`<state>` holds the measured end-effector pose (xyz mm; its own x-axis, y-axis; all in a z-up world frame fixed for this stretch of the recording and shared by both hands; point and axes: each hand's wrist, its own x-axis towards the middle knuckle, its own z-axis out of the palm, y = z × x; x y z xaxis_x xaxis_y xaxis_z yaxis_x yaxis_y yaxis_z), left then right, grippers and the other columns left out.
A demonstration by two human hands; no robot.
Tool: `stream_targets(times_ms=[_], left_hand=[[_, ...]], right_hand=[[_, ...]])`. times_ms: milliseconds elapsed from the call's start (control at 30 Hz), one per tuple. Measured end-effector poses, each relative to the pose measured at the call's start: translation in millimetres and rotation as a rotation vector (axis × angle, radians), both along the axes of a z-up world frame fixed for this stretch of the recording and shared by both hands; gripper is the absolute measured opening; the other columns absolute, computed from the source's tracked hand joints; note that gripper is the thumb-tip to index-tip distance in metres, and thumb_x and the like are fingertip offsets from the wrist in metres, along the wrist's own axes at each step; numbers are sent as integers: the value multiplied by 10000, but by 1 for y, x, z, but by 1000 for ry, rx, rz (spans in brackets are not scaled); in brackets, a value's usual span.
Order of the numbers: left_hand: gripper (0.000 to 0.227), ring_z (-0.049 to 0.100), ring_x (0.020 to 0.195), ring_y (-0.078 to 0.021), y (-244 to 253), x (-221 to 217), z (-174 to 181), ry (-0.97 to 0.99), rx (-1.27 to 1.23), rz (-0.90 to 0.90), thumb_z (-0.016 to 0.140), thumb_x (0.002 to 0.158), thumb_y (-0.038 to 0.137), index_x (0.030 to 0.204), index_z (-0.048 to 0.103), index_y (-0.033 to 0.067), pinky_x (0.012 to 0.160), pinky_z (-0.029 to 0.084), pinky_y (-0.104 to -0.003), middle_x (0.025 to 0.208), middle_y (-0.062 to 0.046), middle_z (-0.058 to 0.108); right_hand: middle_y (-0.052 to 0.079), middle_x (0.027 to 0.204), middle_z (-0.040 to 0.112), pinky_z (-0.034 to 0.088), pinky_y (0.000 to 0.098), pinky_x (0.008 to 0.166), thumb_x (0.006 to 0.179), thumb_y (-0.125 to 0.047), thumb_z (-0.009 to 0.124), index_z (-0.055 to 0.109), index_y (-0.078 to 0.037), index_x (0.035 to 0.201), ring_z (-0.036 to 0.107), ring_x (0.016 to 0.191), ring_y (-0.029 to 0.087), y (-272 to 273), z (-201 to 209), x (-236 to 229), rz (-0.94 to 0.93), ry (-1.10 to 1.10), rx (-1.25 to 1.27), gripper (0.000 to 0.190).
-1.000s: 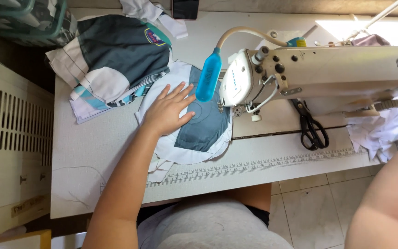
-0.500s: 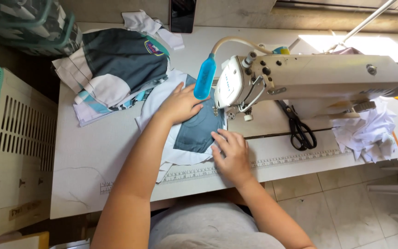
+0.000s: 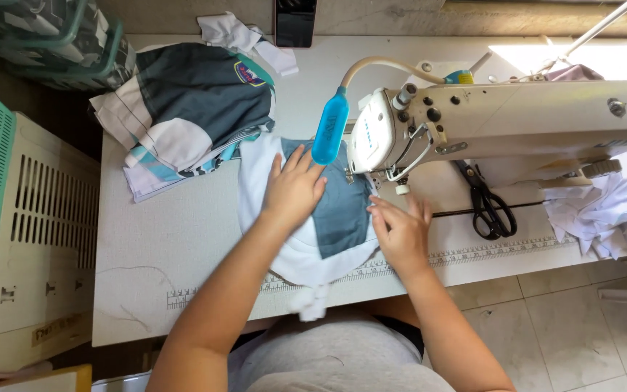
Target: Using an industrial sewing machine to stitch fabric layers and scissors to trim them into circular mesh flower components.
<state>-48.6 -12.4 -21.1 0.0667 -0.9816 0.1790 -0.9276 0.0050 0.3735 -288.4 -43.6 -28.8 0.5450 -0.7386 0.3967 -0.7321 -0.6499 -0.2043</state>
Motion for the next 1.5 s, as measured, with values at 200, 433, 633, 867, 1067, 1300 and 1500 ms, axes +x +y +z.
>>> stream_targets(times_ms=[200,433,633,867,1067,1300,1500], left_hand=[[460,417,1219,-320,-2,-25,-16,-182,-122,167,586,848,364,1238,568,122,995,275,-588,1277,-140,511],[494,255,1400,-337,6,-10,14,38,-8,-123,420,945,349,1394,443,143,1085,175,-614,1457,-128,412],[506,201,1428,-288,-4,-8,10,33,37,-123,410,937,371,1395,436,159,1115,124,-590,1502,-84,354],[532,181,1433,-287,-3,-10,9,47,59,-94,403,940,376,1416,408,138,1111,92,-600,1510,-87,340],[531,178,1429,-288,0,-12,12,45,56,-86,388,944,401,1425,393,174,1104,100,-614,1512,-82,330],[546,265,1404,-261,-15,-2,-30,-34,9,-108,400,932,459,1438,381,256,1112,139,-601,1476,-28,393],[533,242,1417,-261,3,-6,2,-56,-2,-125,399,948,430,1446,378,241,1119,131,-593,1535,-9,292]], right_hand=[[-75,1315,573,244,548,1051,925,-361,543,635,-247,1189,391,1282,266,7,9,19,8,35,5,302],[-21,1393,510,219,572,1052,932,-355,521,559,-185,1305,318,1352,289,11,5,25,31,73,99,411],[-8,1434,464,304,477,954,954,-351,442,477,-195,1387,365,1298,292,-1,10,31,90,139,76,462],[-61,1470,410,233,523,984,936,-397,434,419,-249,1427,324,1311,309,-4,1,25,62,177,149,513],[-84,1463,415,141,651,1029,923,-397,472,414,-281,1432,267,1355,351,-11,-6,18,61,143,203,525],[-43,1507,349,101,680,1049,960,-387,422,370,-244,1454,209,1387,375,-2,3,20,86,170,230,517],[2,1529,306,105,697,1050,978,-382,408,337,-189,1470,153,1409,383,12,7,16,80,151,244,532]])
